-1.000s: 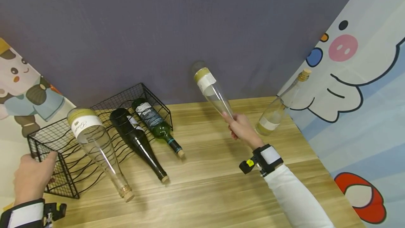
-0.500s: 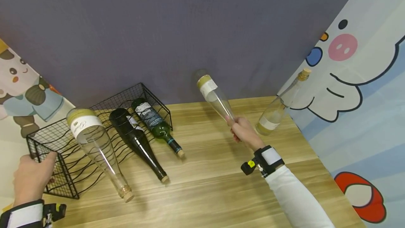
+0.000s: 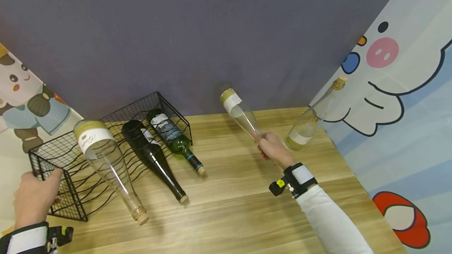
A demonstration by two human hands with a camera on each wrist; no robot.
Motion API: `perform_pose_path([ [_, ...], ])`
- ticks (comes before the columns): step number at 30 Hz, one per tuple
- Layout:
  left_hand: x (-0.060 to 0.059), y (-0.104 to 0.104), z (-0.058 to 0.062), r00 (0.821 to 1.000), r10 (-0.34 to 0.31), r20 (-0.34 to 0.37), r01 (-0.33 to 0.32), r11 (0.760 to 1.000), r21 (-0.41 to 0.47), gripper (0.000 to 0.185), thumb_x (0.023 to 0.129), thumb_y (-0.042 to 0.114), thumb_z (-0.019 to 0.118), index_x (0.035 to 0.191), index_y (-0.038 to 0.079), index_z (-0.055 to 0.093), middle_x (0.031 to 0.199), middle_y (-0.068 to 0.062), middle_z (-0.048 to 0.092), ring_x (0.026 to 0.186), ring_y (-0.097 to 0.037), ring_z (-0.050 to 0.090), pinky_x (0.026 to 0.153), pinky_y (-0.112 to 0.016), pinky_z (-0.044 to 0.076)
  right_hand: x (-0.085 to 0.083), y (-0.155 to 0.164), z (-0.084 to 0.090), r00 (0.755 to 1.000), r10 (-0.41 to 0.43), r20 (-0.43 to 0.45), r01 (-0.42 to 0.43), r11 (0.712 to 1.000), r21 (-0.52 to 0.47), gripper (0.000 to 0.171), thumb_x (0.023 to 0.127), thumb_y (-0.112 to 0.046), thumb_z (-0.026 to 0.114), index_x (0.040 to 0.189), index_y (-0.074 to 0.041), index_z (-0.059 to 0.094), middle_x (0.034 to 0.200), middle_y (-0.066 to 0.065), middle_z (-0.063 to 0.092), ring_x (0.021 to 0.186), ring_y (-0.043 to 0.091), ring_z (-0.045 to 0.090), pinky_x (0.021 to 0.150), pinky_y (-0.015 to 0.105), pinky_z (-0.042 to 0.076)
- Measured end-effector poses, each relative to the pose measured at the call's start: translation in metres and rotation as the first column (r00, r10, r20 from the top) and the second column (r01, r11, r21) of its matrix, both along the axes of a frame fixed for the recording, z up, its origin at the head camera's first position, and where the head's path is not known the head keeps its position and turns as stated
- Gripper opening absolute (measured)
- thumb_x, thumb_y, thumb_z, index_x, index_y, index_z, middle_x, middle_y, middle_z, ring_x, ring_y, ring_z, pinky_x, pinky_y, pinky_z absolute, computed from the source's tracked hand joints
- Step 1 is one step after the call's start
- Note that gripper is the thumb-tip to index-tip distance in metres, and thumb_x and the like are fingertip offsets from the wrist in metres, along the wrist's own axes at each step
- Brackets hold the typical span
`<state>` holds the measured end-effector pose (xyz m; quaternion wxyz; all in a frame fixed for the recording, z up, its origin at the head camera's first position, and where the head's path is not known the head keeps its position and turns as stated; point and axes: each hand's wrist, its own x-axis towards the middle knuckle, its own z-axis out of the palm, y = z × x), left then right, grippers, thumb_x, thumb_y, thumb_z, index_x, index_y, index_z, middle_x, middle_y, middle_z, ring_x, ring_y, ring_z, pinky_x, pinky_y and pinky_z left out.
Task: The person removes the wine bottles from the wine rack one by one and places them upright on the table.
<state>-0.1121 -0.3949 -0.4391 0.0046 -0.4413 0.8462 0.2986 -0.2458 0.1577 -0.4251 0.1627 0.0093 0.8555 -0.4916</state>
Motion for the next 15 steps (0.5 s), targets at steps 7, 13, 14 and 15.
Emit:
perform_pose_path([
  [7, 0.000, 0.000, 0.000, 1.000, 0.004, 0.008, -0.004, 1.000, 0.003, 0.083, 0.099, 0.044, 0.029, 0.151, -0.013, 0.002, 0.153, -0.043, 0.015, 0.130, -0.064, 0.031, 0.101, -0.072, 0.038, 0.002, 0.001, -0.004, 0.999, 0.023, 0.030, -0.024, 1.000, 0.008, 0.040, 0.104, -0.039, 0.043, 0.084, -0.006, 0.053, 0.060, -0.002, 0.043, 0.047, 0.012, 0.044, 0.045, 0.025, 0.039],
  [13, 0.000, 0.000, -0.001, 1.000, 0.001, -0.002, -0.001, 1.000, 0.003, 0.083, 0.099, 0.044, 0.030, 0.151, -0.013, 0.003, 0.152, -0.043, 0.017, 0.130, -0.064, 0.032, 0.099, -0.072, 0.039, 0.003, 0.003, -0.011, 0.997, 0.051, 0.062, -0.054, 0.997, 0.059, 0.047, 0.104, -0.039, 0.043, 0.067, -0.010, 0.047, 0.053, -0.003, 0.040, 0.044, 0.012, 0.040, 0.043, 0.023, 0.034],
  [14, 0.000, -0.001, -0.001, 1.000, 0.000, -0.002, 0.000, 1.000, 0.002, 0.083, 0.099, 0.044, 0.030, 0.151, -0.013, 0.003, 0.152, -0.043, 0.017, 0.130, -0.064, 0.032, 0.100, -0.072, 0.039, 0.003, 0.003, -0.012, 0.996, 0.053, 0.067, -0.058, 0.995, 0.075, 0.049, 0.104, -0.039, 0.043, 0.064, -0.011, 0.045, 0.052, -0.003, 0.040, 0.043, 0.012, 0.040, 0.043, 0.023, 0.033],
  [15, 0.000, -0.001, -0.001, 1.000, 0.001, -0.002, -0.001, 1.000, 0.002, 0.083, 0.099, 0.045, 0.030, 0.152, -0.013, 0.003, 0.152, -0.043, 0.017, 0.130, -0.064, 0.032, 0.100, -0.072, 0.038, 0.004, 0.004, -0.014, 0.996, 0.056, 0.072, -0.062, 0.994, 0.085, 0.050, 0.104, -0.040, 0.043, 0.062, -0.011, 0.045, 0.051, -0.003, 0.041, 0.043, 0.011, 0.040, 0.043, 0.023, 0.033],
])
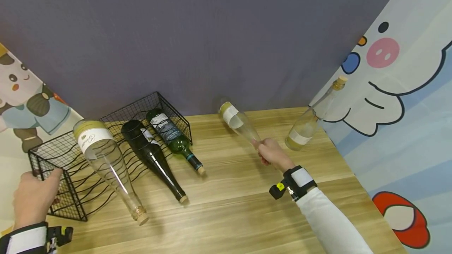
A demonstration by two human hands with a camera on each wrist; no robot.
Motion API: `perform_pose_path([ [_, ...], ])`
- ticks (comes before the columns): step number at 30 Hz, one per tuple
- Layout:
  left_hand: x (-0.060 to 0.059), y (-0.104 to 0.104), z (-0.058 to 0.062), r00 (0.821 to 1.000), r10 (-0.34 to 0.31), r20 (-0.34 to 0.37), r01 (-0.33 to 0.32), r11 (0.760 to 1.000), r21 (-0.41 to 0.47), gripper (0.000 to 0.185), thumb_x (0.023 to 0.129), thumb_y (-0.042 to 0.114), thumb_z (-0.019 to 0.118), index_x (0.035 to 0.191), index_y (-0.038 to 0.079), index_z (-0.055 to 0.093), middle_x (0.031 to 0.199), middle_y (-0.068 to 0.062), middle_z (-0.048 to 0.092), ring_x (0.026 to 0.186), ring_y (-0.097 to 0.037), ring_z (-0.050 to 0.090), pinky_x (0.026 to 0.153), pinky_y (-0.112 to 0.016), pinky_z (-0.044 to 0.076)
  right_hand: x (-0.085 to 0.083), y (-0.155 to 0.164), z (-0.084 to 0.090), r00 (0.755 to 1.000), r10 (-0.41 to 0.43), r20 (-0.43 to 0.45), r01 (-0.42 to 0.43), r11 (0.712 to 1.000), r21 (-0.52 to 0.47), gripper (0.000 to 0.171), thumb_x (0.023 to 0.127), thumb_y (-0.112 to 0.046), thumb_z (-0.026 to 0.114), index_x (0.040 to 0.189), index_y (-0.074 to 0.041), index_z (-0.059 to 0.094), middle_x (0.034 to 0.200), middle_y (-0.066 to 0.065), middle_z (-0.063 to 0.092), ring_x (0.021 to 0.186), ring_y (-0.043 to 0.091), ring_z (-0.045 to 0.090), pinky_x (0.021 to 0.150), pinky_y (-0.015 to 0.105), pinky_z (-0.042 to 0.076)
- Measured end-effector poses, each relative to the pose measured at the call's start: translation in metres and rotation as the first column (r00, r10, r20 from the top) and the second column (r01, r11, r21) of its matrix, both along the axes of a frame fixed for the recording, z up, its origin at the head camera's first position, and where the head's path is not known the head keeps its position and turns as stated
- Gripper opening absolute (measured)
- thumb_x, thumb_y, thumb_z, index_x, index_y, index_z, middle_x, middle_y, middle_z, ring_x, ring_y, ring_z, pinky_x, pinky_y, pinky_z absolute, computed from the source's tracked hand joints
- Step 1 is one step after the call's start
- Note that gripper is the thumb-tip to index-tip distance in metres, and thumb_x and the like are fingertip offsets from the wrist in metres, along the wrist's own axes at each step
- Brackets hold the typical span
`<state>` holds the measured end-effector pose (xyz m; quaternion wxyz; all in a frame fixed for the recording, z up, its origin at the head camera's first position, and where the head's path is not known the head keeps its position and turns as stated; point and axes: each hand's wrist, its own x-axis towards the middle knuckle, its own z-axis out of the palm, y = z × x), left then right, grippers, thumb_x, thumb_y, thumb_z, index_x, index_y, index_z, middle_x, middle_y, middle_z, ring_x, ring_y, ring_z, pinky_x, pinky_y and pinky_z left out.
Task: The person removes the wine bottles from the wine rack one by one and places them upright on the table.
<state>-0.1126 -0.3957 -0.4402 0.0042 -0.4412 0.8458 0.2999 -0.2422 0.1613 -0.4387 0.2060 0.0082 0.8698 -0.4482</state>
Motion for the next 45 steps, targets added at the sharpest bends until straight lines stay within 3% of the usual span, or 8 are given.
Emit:
perform_pose_path([
  [11, 0.000, -0.001, 0.000, 1.000, 0.005, 0.011, -0.005, 1.000, 0.004, 0.083, 0.098, 0.045, 0.029, 0.152, -0.012, 0.002, 0.153, -0.042, 0.015, 0.133, -0.064, 0.029, 0.103, -0.072, 0.036, 0.003, -0.003, 0.000, 0.999, -0.020, 0.040, 0.019, 0.999, 0.039, 0.050, 0.103, -0.040, 0.043, 0.063, -0.010, 0.046, 0.051, -0.002, 0.041, 0.043, 0.012, 0.039, 0.040, 0.023, 0.029],
  [18, 0.000, 0.000, 0.001, 1.000, 0.006, 0.019, -0.006, 1.000, 0.003, 0.083, 0.099, 0.045, 0.029, 0.152, -0.013, 0.002, 0.153, -0.043, 0.016, 0.132, -0.064, 0.031, 0.101, -0.072, 0.038, 0.004, -0.004, 0.000, 0.997, -0.022, 0.069, 0.017, 0.997, 0.070, 0.036, 0.102, -0.038, 0.043, 0.084, -0.007, 0.051, 0.055, -0.002, 0.042, 0.044, 0.013, 0.037, 0.040, 0.023, 0.026],
  [26, 0.000, 0.002, 0.003, 1.000, 0.005, 0.012, -0.005, 1.000, 0.010, 0.083, 0.098, 0.045, 0.029, 0.152, -0.012, 0.002, 0.153, -0.042, 0.015, 0.132, -0.063, 0.031, 0.102, -0.072, 0.038, 0.005, -0.006, -0.005, 0.997, -0.037, 0.073, 0.029, 0.994, 0.105, 0.042, 0.101, -0.038, 0.044, 0.074, -0.007, 0.052, 0.052, -0.002, 0.041, 0.043, 0.013, 0.037, 0.038, 0.023, 0.023],
  [30, 0.000, 0.001, 0.003, 1.000, 0.003, 0.013, -0.003, 1.000, 0.012, 0.083, 0.098, 0.045, 0.029, 0.152, -0.012, 0.002, 0.153, -0.042, 0.015, 0.133, -0.063, 0.029, 0.103, -0.072, 0.037, 0.005, -0.006, -0.003, 0.997, -0.015, 0.079, 0.010, 0.998, 0.067, 0.036, 0.102, -0.033, 0.044, 0.080, -0.005, 0.051, 0.055, -0.002, 0.042, 0.045, 0.012, 0.037, 0.042, 0.023, 0.029],
  [35, 0.001, 0.000, 0.003, 1.000, -0.009, 0.017, 0.008, 1.000, 0.011, 0.083, 0.098, 0.044, 0.030, 0.152, -0.013, 0.001, 0.153, -0.043, 0.015, 0.131, -0.064, 0.030, 0.101, -0.073, 0.037, 0.005, -0.005, 0.002, 0.989, 0.085, 0.119, -0.087, 0.996, 0.011, 0.029, 0.099, -0.021, 0.037, 0.079, -0.003, 0.048, 0.058, 0.001, 0.042, 0.047, 0.013, 0.038, 0.042, 0.023, 0.028],
  [38, 0.001, -0.001, 0.003, 1.000, -0.010, 0.018, 0.010, 1.000, 0.009, 0.083, 0.098, 0.043, 0.030, 0.152, -0.013, 0.000, 0.152, -0.043, 0.015, 0.131, -0.065, 0.031, 0.101, -0.073, 0.037, 0.004, -0.003, 0.007, 0.979, 0.143, 0.144, -0.142, 0.990, -0.017, 0.024, 0.094, -0.013, 0.036, 0.099, 0.005, 0.051, 0.066, 0.004, 0.048, 0.050, 0.014, 0.042, 0.044, 0.024, 0.032],
  [41, 0.001, -0.001, 0.002, 1.000, -0.008, 0.019, 0.008, 1.000, 0.012, 0.083, 0.099, 0.044, 0.030, 0.152, -0.012, 0.000, 0.153, -0.043, 0.013, 0.132, -0.064, 0.030, 0.102, -0.073, 0.037, 0.003, 0.002, 0.013, 0.979, 0.139, 0.150, -0.136, 0.990, -0.029, 0.041, 0.095, -0.014, 0.044, 0.131, 0.005, 0.039, 0.080, 0.009, 0.058, 0.055, 0.015, 0.049, 0.049, 0.026, 0.040],
  [45, 0.000, 0.000, 0.003, 1.000, -0.006, 0.022, 0.006, 1.000, 0.015, 0.083, 0.099, 0.044, 0.029, 0.152, -0.012, 0.000, 0.154, -0.042, 0.012, 0.133, -0.064, 0.028, 0.103, -0.073, 0.035, -0.002, 0.011, 0.024, 0.985, 0.110, 0.134, -0.111, 0.994, 0.002, 0.059, 0.096, -0.022, 0.057, 0.142, 0.003, 0.029, 0.093, 0.012, 0.067, 0.056, 0.016, 0.059, 0.049, 0.025, 0.042],
])
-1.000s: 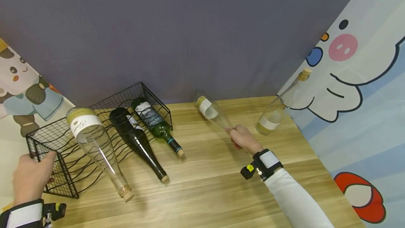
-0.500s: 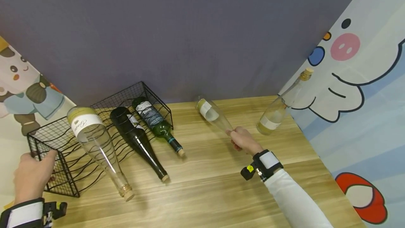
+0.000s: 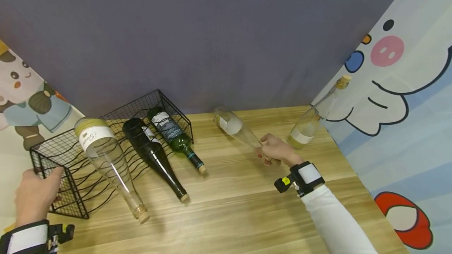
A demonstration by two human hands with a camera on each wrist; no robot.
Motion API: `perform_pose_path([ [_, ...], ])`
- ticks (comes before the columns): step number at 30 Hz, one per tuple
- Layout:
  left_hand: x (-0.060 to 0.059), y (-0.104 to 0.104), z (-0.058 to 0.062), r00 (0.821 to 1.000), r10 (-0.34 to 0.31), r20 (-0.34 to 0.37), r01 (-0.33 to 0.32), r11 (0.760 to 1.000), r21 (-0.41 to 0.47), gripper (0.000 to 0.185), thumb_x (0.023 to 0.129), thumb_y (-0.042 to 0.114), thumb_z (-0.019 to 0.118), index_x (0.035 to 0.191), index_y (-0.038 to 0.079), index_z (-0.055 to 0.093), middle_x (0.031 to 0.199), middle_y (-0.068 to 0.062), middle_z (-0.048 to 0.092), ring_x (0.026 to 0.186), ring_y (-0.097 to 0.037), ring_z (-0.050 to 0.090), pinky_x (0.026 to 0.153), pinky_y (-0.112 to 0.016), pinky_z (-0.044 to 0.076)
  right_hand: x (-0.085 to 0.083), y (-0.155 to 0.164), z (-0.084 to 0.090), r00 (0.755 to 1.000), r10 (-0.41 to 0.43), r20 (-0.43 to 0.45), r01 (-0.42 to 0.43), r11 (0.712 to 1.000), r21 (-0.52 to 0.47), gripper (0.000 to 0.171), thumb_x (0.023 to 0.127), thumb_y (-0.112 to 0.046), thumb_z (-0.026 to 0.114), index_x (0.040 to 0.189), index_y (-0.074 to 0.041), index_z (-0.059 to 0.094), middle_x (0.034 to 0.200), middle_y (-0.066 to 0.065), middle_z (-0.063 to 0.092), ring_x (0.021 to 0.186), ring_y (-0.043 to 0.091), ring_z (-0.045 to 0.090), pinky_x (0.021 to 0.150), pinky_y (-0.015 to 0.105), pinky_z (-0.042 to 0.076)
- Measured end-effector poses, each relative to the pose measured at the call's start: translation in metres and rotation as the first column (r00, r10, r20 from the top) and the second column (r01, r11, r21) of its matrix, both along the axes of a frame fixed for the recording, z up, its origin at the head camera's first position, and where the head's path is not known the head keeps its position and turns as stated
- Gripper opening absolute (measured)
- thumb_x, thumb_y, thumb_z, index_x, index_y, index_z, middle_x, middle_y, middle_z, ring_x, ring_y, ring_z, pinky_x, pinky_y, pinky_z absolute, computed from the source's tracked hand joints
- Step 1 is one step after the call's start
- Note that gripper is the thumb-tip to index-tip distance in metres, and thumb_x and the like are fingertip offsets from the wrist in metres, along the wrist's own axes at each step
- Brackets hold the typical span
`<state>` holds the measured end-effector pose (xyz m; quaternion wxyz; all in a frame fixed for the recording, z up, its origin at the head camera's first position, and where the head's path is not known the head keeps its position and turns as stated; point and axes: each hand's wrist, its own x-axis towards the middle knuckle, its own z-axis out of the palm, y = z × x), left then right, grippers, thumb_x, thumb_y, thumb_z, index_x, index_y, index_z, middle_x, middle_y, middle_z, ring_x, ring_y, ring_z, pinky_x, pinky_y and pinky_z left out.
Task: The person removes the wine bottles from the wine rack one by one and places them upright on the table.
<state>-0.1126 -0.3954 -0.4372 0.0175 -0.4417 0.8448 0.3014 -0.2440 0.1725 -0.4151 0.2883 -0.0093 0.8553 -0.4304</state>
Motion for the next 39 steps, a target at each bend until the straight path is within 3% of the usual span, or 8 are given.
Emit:
perform_pose_path([
  [5, 0.000, 0.001, 0.002, 1.000, -0.001, 0.001, 0.001, 1.000, -0.001, 0.083, 0.098, 0.044, 0.030, 0.152, -0.012, 0.000, 0.154, -0.041, 0.012, 0.134, -0.064, 0.028, 0.103, -0.073, 0.035, -0.008, 0.013, 0.015, 0.997, -0.017, -0.079, 0.017, 1.000, -0.007, 0.058, 0.099, -0.025, 0.056, 0.142, 0.004, 0.030, 0.101, 0.013, 0.068, 0.057, 0.013, 0.065, 0.049, 0.022, 0.049],
  [10, 0.000, 0.001, 0.002, 1.000, -0.003, 0.000, 0.003, 1.000, 0.000, 0.083, 0.098, 0.044, 0.030, 0.152, -0.012, 0.000, 0.154, -0.042, 0.012, 0.133, -0.064, 0.029, 0.103, -0.073, 0.036, -0.015, 0.023, 0.028, 0.968, -0.176, -0.181, 0.148, 0.976, -0.160, 0.050, 0.096, -0.016, 0.060, 0.138, 0.007, 0.045, 0.104, 0.014, 0.066, 0.063, 0.010, 0.069, 0.062, 0.022, 0.058],
  [16, 0.001, 0.001, 0.000, 1.000, -0.002, 0.002, 0.002, 1.000, 0.007, 0.084, 0.098, 0.045, 0.030, 0.152, -0.013, 0.000, 0.154, -0.042, 0.013, 0.132, -0.064, 0.030, 0.102, -0.073, 0.037, -0.019, 0.034, 0.038, 0.927, -0.355, -0.117, 0.268, 0.849, -0.455, 0.043, 0.094, -0.008, 0.063, 0.132, 0.010, 0.053, 0.106, 0.003, 0.065, 0.075, 0.011, 0.073, 0.074, 0.021, 0.061],
  [23, 0.001, 0.000, 0.000, 1.000, -0.006, -0.010, 0.006, 1.000, 0.011, 0.084, 0.099, 0.045, 0.030, 0.151, -0.013, 0.000, 0.153, -0.043, 0.014, 0.131, -0.064, 0.031, 0.101, -0.072, 0.038, -0.022, 0.044, 0.040, 0.928, -0.371, -0.044, 0.248, 0.701, -0.669, 0.034, 0.092, -0.011, 0.069, 0.123, -0.003, 0.059, 0.109, 0.000, 0.068, 0.090, 0.015, 0.071, 0.088, 0.023, 0.058],
  [26, 0.001, 0.001, 0.001, 1.000, -0.013, -0.007, 0.013, 1.000, 0.013, 0.084, 0.099, 0.045, 0.030, 0.151, -0.013, 0.000, 0.152, -0.044, 0.015, 0.130, -0.064, 0.032, 0.100, -0.072, 0.039, -0.025, 0.044, 0.037, 0.926, -0.377, -0.036, 0.244, 0.666, -0.705, 0.046, 0.092, -0.005, 0.066, 0.135, -0.001, 0.050, 0.112, -0.002, 0.058, 0.097, 0.012, 0.065, 0.092, 0.022, 0.053],
  [30, 0.000, 0.001, 0.000, 1.000, -0.013, -0.013, 0.013, 1.000, 0.019, 0.084, 0.099, 0.045, 0.030, 0.151, -0.013, 0.000, 0.153, -0.043, 0.013, 0.132, -0.063, 0.030, 0.103, -0.072, 0.036, -0.028, 0.042, 0.032, 0.901, -0.432, -0.049, 0.289, 0.679, -0.675, 0.054, 0.090, -0.003, 0.068, 0.140, -0.006, 0.047, 0.121, -0.005, 0.054, 0.101, 0.008, 0.055, 0.088, 0.018, 0.050],
  [36, 0.001, -0.003, -0.003, 1.000, 0.001, -0.026, 0.000, 1.000, 0.023, 0.083, 0.098, 0.044, 0.030, 0.151, -0.013, 0.000, 0.155, -0.041, 0.010, 0.135, -0.062, 0.027, 0.106, -0.072, 0.033, -0.031, 0.033, 0.027, 0.854, -0.509, -0.107, 0.351, 0.717, -0.602, 0.022, 0.091, -0.014, 0.070, 0.110, -0.020, 0.060, 0.129, -0.007, 0.056, 0.111, 0.006, 0.053, 0.086, 0.016, 0.046],
  [39, 0.001, -0.004, -0.004, 1.000, -0.001, -0.025, 0.001, 1.000, 0.019, 0.084, 0.098, 0.044, 0.030, 0.152, -0.013, 0.001, 0.155, -0.040, 0.011, 0.135, -0.062, 0.027, 0.106, -0.072, 0.033, -0.032, 0.032, 0.025, 0.831, -0.544, -0.115, 0.370, 0.695, -0.616, 0.016, 0.093, -0.020, 0.068, 0.108, -0.018, 0.061, 0.120, -0.010, 0.058, 0.101, 0.006, 0.049, 0.078, 0.019, 0.040],
])
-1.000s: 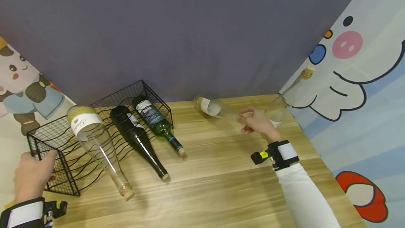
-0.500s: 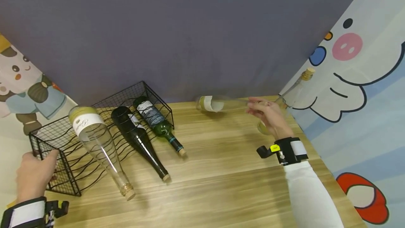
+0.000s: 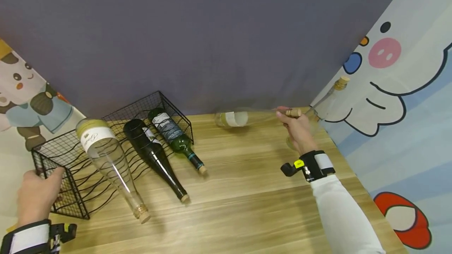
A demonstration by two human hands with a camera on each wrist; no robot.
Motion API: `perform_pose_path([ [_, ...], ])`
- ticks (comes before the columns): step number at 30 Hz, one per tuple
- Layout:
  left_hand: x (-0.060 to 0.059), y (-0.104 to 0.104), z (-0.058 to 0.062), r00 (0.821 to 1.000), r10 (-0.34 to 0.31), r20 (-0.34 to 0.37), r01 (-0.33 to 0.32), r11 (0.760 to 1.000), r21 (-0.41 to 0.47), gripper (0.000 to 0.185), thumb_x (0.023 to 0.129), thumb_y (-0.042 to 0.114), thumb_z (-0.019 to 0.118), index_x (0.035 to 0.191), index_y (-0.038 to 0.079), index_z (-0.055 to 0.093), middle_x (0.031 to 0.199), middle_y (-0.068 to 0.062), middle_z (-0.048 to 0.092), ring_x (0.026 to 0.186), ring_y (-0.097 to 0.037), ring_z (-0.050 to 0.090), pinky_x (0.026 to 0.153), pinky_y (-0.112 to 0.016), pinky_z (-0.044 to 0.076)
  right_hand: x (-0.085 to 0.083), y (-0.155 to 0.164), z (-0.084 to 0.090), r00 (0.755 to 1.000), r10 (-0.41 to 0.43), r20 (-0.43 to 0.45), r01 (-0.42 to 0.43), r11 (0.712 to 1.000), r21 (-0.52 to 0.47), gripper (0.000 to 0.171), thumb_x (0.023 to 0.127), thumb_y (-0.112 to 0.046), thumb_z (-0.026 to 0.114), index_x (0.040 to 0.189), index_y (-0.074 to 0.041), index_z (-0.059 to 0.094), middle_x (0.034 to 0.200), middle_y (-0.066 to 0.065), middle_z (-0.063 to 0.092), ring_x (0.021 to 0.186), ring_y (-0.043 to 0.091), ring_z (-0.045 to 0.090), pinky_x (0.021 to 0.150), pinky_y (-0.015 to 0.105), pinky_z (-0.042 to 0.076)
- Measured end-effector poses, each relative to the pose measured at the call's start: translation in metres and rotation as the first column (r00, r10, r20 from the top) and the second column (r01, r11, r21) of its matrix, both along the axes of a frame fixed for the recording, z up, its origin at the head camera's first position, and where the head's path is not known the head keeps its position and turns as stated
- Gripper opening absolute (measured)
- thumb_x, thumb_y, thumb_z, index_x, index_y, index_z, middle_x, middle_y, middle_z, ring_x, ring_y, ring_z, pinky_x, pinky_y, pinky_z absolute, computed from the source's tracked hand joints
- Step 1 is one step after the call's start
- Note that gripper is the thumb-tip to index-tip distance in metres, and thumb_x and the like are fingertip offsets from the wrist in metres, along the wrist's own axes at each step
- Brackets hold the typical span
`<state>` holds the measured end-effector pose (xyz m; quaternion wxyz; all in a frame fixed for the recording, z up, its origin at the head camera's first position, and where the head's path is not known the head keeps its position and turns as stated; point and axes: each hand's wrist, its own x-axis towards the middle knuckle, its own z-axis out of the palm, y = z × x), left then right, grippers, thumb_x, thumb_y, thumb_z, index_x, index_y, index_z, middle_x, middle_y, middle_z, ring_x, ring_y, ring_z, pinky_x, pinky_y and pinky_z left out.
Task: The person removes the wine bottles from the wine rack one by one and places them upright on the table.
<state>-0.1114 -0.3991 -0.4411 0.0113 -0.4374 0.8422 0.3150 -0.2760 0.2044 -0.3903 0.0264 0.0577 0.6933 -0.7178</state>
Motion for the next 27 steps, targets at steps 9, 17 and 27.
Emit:
perform_pose_path([
  [9, -0.001, 0.003, 0.003, 1.000, 0.001, 0.007, -0.002, 1.000, 0.006, 0.083, 0.099, 0.044, 0.029, 0.152, -0.013, 0.001, 0.155, -0.040, 0.011, 0.137, -0.061, 0.026, 0.107, -0.071, 0.033, -0.006, 0.004, -0.007, 0.996, -0.038, -0.085, 0.031, 0.996, -0.084, 0.018, 0.095, -0.026, 0.064, 0.109, -0.020, 0.054, 0.121, -0.007, 0.056, 0.118, 0.010, 0.049, 0.087, 0.021, 0.053],
  [17, 0.003, 0.003, 0.005, 1.000, 0.009, -0.012, -0.009, 1.000, -0.012, 0.080, 0.099, 0.042, 0.029, 0.151, -0.013, 0.003, 0.154, -0.042, 0.015, 0.130, -0.062, 0.033, 0.102, -0.071, 0.037, -0.007, -0.003, -0.017, 0.982, 0.009, -0.190, -0.040, 0.986, -0.162, 0.034, 0.092, -0.004, 0.065, 0.119, -0.012, 0.045, 0.120, 0.003, 0.066, 0.106, 0.010, 0.068, 0.093, 0.026, 0.058],
  [27, 0.000, 0.004, 0.001, 1.000, 0.027, 0.003, -0.027, 1.000, -0.012, 0.080, 0.099, 0.043, 0.028, 0.152, -0.012, 0.002, 0.155, -0.040, 0.012, 0.136, -0.062, 0.027, 0.105, -0.073, 0.034, -0.001, -0.016, -0.017, 0.927, -0.050, -0.371, 0.132, 0.971, 0.200, 0.036, 0.091, -0.014, 0.070, 0.119, 0.005, 0.059, 0.114, 0.012, 0.071, 0.089, 0.000, 0.067, 0.082, 0.015, 0.056],
])
